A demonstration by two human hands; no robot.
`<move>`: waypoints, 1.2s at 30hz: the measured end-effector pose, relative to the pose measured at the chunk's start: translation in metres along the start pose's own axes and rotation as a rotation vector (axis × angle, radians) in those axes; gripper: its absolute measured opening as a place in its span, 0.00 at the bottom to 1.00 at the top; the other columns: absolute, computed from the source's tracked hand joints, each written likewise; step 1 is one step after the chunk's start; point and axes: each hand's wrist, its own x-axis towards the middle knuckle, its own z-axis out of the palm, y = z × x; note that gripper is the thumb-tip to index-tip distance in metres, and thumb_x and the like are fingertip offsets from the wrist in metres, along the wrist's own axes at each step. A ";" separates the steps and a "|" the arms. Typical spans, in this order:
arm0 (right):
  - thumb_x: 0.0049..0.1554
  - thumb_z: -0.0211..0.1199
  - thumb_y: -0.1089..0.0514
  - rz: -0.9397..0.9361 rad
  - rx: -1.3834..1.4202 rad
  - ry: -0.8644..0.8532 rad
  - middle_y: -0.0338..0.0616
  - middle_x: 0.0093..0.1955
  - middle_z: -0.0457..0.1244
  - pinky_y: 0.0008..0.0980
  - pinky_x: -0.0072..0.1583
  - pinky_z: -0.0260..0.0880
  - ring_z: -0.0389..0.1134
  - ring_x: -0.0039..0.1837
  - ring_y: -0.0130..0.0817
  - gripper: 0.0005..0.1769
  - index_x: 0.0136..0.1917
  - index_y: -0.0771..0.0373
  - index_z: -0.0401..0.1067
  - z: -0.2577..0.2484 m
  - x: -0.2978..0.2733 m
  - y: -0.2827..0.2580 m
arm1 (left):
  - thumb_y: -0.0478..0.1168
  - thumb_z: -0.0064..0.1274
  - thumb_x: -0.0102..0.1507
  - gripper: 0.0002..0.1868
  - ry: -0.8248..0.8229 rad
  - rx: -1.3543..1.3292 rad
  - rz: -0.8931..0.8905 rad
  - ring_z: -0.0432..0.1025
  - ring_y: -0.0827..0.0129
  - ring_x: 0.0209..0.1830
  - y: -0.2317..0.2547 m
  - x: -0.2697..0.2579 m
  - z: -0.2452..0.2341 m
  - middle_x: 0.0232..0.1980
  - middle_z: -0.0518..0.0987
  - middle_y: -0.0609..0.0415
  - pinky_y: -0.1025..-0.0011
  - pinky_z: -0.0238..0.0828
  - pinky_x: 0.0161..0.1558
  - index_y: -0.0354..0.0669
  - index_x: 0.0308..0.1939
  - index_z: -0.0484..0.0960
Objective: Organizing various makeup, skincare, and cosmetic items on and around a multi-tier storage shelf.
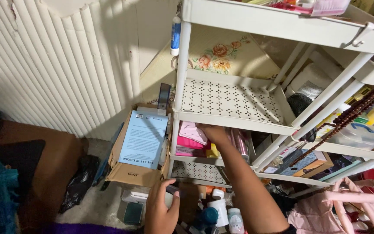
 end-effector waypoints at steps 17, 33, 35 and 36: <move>0.56 0.68 0.44 0.164 0.100 -0.016 0.60 0.57 0.68 0.39 0.59 0.70 0.71 0.59 0.47 0.34 0.64 0.72 0.69 0.004 -0.029 -0.022 | 0.36 0.57 0.60 0.19 0.024 0.047 0.028 0.69 0.56 0.65 -0.009 -0.028 -0.019 0.56 0.77 0.49 0.56 0.61 0.65 0.48 0.56 0.79; 0.65 0.55 0.56 0.183 0.631 -0.030 0.58 0.59 0.71 0.30 0.58 0.76 0.75 0.55 0.37 0.22 0.64 0.77 0.69 0.022 0.016 0.054 | 0.37 0.57 0.61 0.18 -0.055 0.043 -0.107 0.66 0.58 0.67 -0.039 -0.035 -0.024 0.57 0.76 0.51 0.57 0.59 0.69 0.51 0.56 0.80; 0.66 0.59 0.57 0.132 0.370 -0.071 0.67 0.56 0.69 0.40 0.55 0.71 0.70 0.50 0.46 0.21 0.62 0.80 0.70 0.028 0.022 0.062 | 0.37 0.57 0.61 0.18 -0.040 0.026 -0.080 0.67 0.58 0.67 -0.045 -0.035 -0.017 0.57 0.76 0.51 0.57 0.61 0.68 0.50 0.55 0.80; 0.67 0.63 0.57 0.079 0.108 -0.109 0.76 0.53 0.68 0.50 0.51 0.67 0.66 0.45 0.55 0.22 0.60 0.84 0.72 0.030 0.024 0.066 | 0.36 0.57 0.61 0.17 -0.025 0.010 -0.053 0.69 0.58 0.67 -0.047 -0.035 -0.014 0.56 0.77 0.51 0.58 0.62 0.68 0.50 0.55 0.80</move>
